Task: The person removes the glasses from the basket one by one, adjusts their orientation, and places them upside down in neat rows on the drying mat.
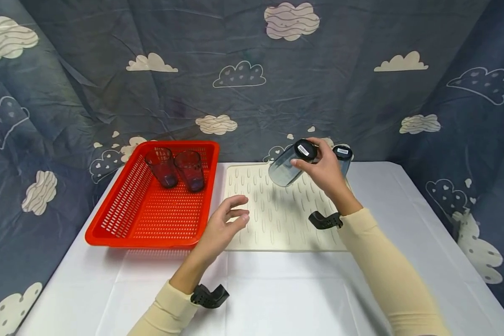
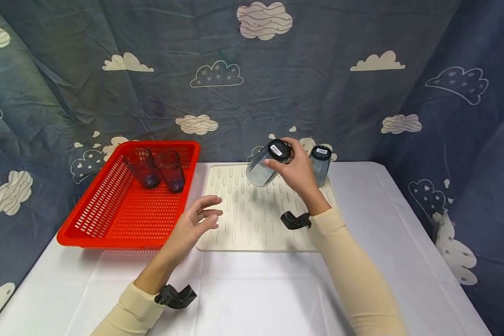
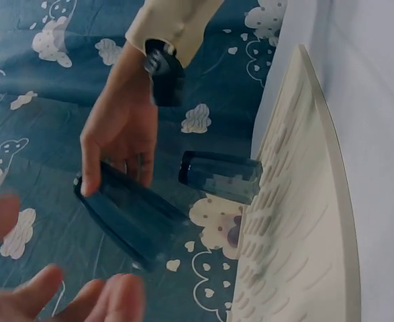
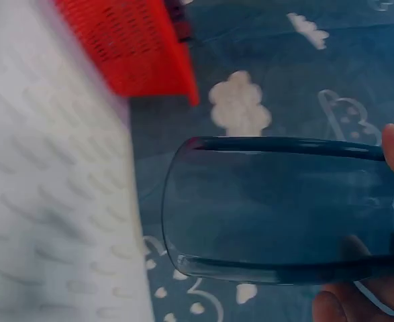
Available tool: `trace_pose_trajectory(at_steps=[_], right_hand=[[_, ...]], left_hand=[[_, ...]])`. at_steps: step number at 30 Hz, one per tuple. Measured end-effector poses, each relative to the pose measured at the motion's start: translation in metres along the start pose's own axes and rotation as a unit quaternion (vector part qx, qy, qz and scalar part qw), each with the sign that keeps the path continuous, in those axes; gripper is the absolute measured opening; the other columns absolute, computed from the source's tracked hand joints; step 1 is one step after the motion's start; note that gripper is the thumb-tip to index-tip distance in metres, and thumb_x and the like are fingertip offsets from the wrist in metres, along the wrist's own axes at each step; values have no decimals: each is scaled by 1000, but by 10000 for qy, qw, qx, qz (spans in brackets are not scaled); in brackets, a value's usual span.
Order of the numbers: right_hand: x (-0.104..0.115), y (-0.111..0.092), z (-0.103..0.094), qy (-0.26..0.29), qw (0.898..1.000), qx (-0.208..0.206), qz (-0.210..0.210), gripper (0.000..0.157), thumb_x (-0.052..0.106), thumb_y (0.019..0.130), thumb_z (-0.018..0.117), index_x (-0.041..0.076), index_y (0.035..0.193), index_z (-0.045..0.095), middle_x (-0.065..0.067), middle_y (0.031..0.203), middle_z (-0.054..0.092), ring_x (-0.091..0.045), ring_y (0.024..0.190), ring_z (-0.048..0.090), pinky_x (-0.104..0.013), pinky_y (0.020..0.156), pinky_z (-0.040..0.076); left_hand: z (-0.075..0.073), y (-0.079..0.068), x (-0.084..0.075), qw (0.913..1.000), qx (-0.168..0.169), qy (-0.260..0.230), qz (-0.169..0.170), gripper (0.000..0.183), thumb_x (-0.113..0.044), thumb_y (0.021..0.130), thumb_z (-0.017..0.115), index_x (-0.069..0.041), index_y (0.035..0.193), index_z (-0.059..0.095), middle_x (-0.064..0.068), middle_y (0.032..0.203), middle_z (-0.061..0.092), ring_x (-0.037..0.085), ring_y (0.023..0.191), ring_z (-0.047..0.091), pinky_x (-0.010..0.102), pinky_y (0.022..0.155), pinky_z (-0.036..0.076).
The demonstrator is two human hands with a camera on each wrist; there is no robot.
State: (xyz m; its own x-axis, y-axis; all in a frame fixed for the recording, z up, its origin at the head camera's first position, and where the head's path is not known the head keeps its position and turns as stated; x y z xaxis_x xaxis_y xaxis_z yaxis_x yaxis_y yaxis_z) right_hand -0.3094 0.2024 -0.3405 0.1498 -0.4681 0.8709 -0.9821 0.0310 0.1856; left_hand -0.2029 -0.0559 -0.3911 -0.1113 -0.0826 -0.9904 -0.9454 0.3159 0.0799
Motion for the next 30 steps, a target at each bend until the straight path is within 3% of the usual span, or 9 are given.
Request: trace_pose_trajectory(at_steps=[5, 13, 18, 23, 28, 30], right_hand=[[-10, 12, 7, -224, 9997, 1, -66, 75, 23, 88, 75, 15, 151, 36, -16, 145, 49, -30, 123, 56, -44, 93, 49], [-18, 27, 8, -554, 9984, -147, -9, 76, 26, 87, 76, 15, 151, 36, -16, 147, 49, -36, 132, 51, -52, 100, 47], [-24, 35, 5, -486, 9969, -587, 177, 75, 30, 88, 75, 16, 152, 36, -15, 147, 50, -34, 134, 50, -51, 106, 44], [-31, 39, -4, -450, 9937, -959, 356, 76, 30, 90, 73, 16, 153, 34, -15, 150, 47, -32, 137, 49, -50, 110, 42], [-38, 41, -6, -578, 9943, -769, 453, 78, 29, 90, 73, 15, 154, 32, -15, 152, 44, -33, 140, 45, -50, 112, 41], [-39, 42, -4, -701, 9942, -704, 423, 78, 31, 89, 73, 15, 154, 33, -15, 151, 44, -33, 139, 47, -50, 111, 41]], left_hand=[[-8, 0, -6, 9977, -427, -386, 358, 43, -9, 98, 56, -4, 139, 45, 17, 136, 55, 30, 114, 62, 23, 87, 54], [-12, -2, -4, 9974, -415, -477, 340, 44, -7, 97, 55, -1, 140, 44, 23, 134, 55, 13, 103, 64, 22, 86, 54], [-13, -2, -4, 9968, -518, -457, 412, 42, -5, 97, 54, -1, 138, 46, 20, 134, 54, 9, 103, 63, 20, 86, 53], [-13, -3, -5, 9963, -570, -512, 399, 45, -5, 94, 57, 1, 138, 47, 18, 140, 49, 19, 112, 61, 22, 92, 52], [-12, -4, -4, 9961, -490, -545, 493, 48, -7, 92, 56, 0, 139, 45, 18, 144, 47, 35, 126, 54, 27, 99, 48], [-11, -4, -4, 9960, -401, -575, 559, 48, -7, 93, 56, 0, 139, 45, 20, 143, 47, 36, 126, 53, 27, 100, 47]])
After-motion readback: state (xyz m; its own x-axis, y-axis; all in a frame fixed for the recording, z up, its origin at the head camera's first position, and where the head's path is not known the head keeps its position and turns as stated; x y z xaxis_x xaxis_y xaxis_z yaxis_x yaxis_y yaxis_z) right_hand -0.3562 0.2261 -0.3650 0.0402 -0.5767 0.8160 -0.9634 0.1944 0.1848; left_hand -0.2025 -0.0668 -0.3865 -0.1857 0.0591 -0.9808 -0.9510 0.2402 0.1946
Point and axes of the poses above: each hand's wrist, its own y-axis towards the middle knuckle, its own z-axis out of the palm, x = y × z, the point moved 5 cm from there along y, towards the middle knuckle
